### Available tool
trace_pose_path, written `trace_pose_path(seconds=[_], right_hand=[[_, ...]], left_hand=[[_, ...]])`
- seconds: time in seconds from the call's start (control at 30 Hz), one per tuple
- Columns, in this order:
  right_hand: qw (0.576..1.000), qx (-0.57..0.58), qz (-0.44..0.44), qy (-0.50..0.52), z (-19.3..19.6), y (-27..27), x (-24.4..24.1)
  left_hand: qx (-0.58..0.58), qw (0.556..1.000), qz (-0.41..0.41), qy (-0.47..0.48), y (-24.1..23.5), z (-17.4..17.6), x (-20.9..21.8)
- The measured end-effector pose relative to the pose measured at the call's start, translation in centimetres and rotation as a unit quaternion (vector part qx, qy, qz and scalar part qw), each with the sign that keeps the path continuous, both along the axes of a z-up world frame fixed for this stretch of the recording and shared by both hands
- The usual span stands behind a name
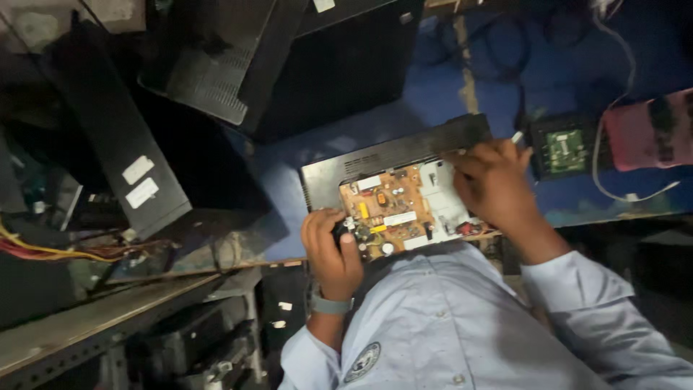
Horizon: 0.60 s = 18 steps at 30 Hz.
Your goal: The person uses a screwdriver to remove and reinsert screws on the back panel of an open CRT television, repeatedly adjusting components on the exposed circuit board. The person handles the screwdriver and occasionally touches the board while working.
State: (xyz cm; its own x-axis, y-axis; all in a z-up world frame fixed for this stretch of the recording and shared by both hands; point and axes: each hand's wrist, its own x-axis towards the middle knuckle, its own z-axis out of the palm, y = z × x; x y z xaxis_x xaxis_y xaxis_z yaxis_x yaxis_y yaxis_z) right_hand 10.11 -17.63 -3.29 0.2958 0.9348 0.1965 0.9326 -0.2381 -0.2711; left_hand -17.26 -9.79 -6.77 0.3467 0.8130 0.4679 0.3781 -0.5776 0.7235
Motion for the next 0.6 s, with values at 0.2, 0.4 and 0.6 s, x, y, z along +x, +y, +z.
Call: trace_pose_path(seconds=[0.2, 0.4, 0.6], right_hand=[[0.996, 0.059, 0.033, 0.054, -0.5, -0.3, 0.7], [0.902, 0.291, -0.043, 0.314, -3.7, -3.7, 3.8], [0.794, 0.363, -0.179, 0.453, -12.8, -9.6, 10.1]], left_hand=[[0.004, 1.0, 0.006, -0.008, -0.2, -0.3, -0.2], [0.002, 1.0, 0.008, 0.002, -0.4, -0.2, -0.3], [-0.002, 1.0, -0.001, -0.008, 0.1, -0.2, -0.1]])
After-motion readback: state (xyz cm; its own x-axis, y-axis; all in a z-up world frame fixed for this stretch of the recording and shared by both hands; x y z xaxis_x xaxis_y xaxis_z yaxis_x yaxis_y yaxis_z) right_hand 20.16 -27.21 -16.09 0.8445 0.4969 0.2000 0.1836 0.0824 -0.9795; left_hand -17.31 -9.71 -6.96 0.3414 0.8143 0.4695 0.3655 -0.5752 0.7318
